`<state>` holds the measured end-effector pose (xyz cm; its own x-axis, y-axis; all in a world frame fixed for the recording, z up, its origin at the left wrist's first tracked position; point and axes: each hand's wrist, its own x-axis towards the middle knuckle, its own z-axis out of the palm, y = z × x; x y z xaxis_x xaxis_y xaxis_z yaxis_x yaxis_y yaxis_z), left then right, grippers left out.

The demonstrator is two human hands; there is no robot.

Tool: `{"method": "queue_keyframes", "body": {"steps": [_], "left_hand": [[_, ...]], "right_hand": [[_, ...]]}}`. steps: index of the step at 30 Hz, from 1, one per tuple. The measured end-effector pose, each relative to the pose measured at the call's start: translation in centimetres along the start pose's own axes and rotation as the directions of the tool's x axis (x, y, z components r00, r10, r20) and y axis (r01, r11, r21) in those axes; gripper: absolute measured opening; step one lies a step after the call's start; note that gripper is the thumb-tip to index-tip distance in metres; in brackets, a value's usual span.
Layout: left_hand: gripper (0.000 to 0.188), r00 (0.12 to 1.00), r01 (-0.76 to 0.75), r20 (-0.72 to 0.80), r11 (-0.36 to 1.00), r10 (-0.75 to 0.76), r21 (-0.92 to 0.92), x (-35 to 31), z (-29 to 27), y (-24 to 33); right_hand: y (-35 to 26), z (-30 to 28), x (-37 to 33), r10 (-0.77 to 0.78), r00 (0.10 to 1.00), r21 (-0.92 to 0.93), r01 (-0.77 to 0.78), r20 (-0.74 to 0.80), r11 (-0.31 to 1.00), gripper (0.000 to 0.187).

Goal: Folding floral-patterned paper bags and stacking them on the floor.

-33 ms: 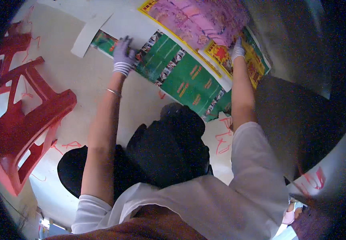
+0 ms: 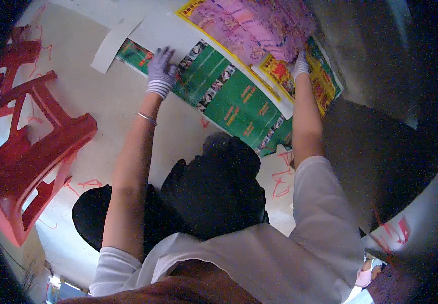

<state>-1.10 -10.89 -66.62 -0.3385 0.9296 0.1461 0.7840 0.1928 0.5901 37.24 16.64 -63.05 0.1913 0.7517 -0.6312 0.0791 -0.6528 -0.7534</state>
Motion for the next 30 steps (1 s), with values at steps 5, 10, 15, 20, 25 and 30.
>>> {"method": "queue_keyframes", "body": {"steps": [5,10,15,20,25,30], "left_hand": [[0.061,0.964,-0.134,0.240,0.990,0.118,0.053,1.2,1.6,7.8],[0.060,0.930,-0.281,0.268,0.957,0.251,0.079,3.2,3.3,11.5],[0.063,0.900,-0.307,0.360,0.944,0.246,0.122,7.2,6.1,14.8],[0.056,0.899,-0.391,0.299,0.893,0.320,0.222,9.4,9.2,15.6],[0.057,0.898,-0.334,0.382,0.904,0.218,0.269,8.2,10.6,14.5],[0.063,0.900,-0.329,0.368,0.919,0.234,0.218,9.0,10.7,15.6]], "right_hand": [[-3.1,-4.4,2.7,-0.019,0.975,-0.025,0.025,0.223,0.999,0.066],[-3.3,-5.1,6.1,0.042,0.893,-0.001,-0.046,0.448,0.999,0.065],[-2.7,-4.4,6.1,-0.004,0.861,-0.045,0.031,0.508,0.998,0.065],[-4.6,-3.2,4.3,-0.057,0.805,-0.080,0.128,0.590,0.988,0.066],[-4.1,0.2,-1.1,0.040,0.925,0.003,-0.044,0.377,0.999,0.064],[-4.2,-3.2,1.3,-0.044,0.956,0.070,0.025,0.291,0.997,0.053]]}}
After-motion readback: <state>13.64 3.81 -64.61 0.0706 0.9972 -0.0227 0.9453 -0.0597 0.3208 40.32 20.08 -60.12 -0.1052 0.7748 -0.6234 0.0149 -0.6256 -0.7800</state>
